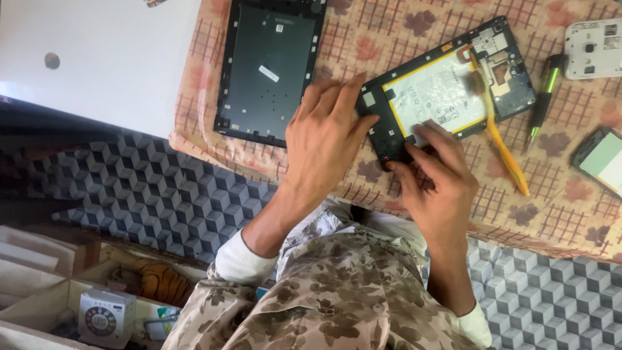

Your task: The person cleans the interior of a disassembled tablet with a brush, then uses a screwdriver to remove and reattach small internal components. The tablet back cover and other parts remain on the table.

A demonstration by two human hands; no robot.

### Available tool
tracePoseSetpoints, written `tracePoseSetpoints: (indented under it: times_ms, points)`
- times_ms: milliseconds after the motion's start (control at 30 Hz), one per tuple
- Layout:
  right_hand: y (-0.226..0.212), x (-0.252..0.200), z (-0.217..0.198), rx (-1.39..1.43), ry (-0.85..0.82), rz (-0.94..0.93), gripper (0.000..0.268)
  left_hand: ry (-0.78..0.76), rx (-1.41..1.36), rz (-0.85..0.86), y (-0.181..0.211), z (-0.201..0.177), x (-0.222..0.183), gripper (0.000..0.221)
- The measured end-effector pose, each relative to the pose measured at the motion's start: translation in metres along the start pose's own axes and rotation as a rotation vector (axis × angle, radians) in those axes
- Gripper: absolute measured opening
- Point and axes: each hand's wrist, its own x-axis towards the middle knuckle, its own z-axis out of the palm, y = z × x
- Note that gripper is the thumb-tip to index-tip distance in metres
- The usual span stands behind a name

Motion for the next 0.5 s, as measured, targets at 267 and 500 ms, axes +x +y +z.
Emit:
tracePoseSetpoints:
  times_ms: [267,500]
  points:
    - [0.001,-0.002,0.0026,-0.016,-0.001,-0.054,0.024,-0.104,-0.199,0.0,-0.0077,-0.0002,0.0008,0.049]
    - [0.0048,-0.0078,0.0079,-0.014,0.071,-0.032,0.024,-0.141,-0.194,0.018,-0.006,0.0007,-0.0013,0.06]
